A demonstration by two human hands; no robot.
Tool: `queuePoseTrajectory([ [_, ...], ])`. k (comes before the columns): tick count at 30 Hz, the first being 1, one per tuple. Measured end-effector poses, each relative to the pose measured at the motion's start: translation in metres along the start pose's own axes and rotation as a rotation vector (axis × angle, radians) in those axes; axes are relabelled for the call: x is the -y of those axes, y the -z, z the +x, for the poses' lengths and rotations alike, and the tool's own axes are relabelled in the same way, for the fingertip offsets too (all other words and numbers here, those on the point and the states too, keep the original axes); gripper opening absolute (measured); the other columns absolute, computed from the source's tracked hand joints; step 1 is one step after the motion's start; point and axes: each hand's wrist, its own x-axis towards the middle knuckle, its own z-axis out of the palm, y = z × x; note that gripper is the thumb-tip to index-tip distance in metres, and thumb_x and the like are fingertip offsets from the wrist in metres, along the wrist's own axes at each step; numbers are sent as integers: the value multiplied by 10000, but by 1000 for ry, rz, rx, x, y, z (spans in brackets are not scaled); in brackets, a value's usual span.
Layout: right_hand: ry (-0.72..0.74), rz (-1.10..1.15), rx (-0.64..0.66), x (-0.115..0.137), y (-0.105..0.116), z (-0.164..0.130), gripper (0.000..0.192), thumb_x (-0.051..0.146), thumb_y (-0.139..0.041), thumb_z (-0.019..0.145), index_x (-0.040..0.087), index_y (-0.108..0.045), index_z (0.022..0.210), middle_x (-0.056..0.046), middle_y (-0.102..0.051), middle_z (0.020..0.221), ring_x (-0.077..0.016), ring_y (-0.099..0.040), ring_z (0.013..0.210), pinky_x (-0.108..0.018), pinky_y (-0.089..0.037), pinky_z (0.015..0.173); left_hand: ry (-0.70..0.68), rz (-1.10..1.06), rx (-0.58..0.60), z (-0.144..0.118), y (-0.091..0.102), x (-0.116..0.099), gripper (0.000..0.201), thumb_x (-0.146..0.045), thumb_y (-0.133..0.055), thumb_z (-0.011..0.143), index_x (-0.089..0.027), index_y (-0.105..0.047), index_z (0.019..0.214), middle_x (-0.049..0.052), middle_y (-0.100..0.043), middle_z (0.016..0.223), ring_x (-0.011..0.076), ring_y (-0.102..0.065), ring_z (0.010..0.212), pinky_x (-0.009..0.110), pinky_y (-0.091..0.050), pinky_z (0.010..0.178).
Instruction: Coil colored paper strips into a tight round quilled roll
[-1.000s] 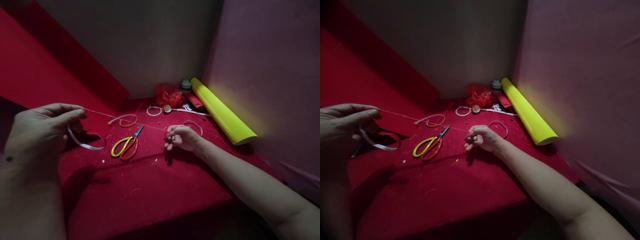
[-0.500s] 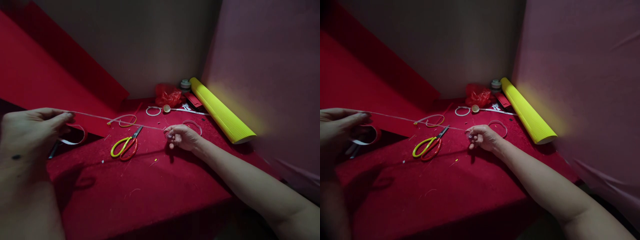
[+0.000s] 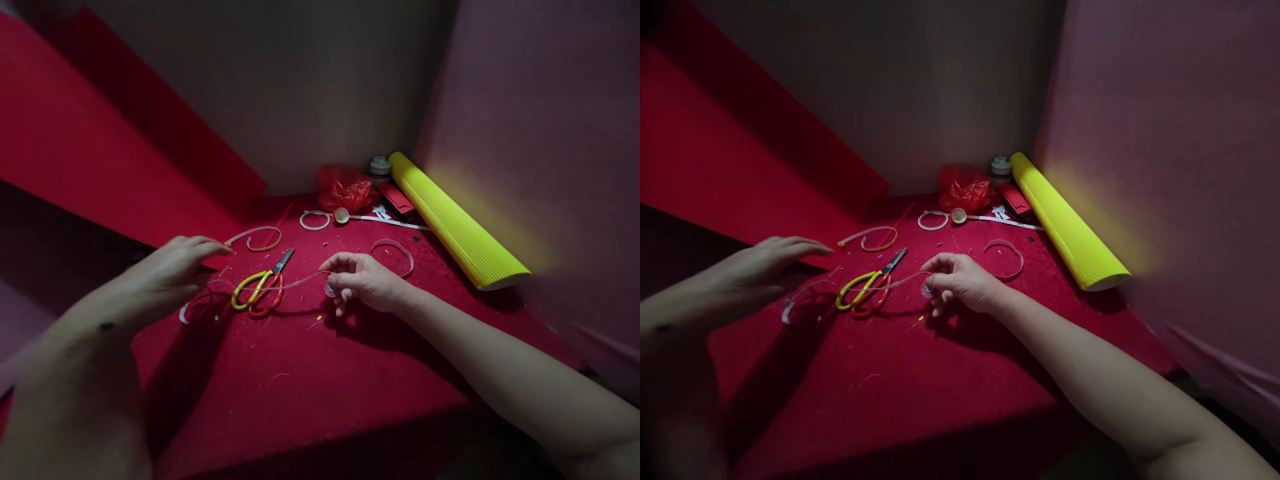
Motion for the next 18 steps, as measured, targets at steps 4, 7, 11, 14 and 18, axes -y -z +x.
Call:
queuePoseTrajectory([
  [4,86,-53,-54,2,-4,-2,245,158,-645,692,169,-525,906,35,-595,612,-81,-517,400,-216,-430,393,-54,-437,120,6,-34,-50,323,-289,-519,767,-189,-639,1049,63,-666,1034,199,-590,893,301,-458,751],
  [7,120,-39,-48,2,-4,-2,248,167,-656,703,166,-532,918,42,-592,610,-75,-513,420,-210,-427,415,-6,-650,251,11,-63,-73,423,-400,-617,746,-168,-604,1100,34,-660,823,162,-578,698,267,-446,610],
  [11,123,-11,-61,1,-2,-1,307,175,-730,655,160,-524,881,40,-593,621,-64,-513,449,-188,-399,422,23,-841,247,16,-85,-87,311,-380,-638,734,-133,-638,922,28,-635,789,140,-557,692,259,-429,633],
  [14,124,20,-99,3,-3,-2,350,158,-760,610,155,-524,869,25,-601,668,-67,-536,504,-177,-407,431,71,-896,218,18,-86,-89,222,-316,-628,723,-123,-635,830,4,-596,695,121,-524,640,250,-407,621],
  [18,98,59,-90,8,-8,-6,342,131,-723,624,159,-513,892,22,-608,689,-96,-604,527,-239,-507,528,98,-918,189,16,-83,-89,182,-299,-630,719,-122,-632,760,-13,-568,651,100,-494,613,230,-387,609],
])
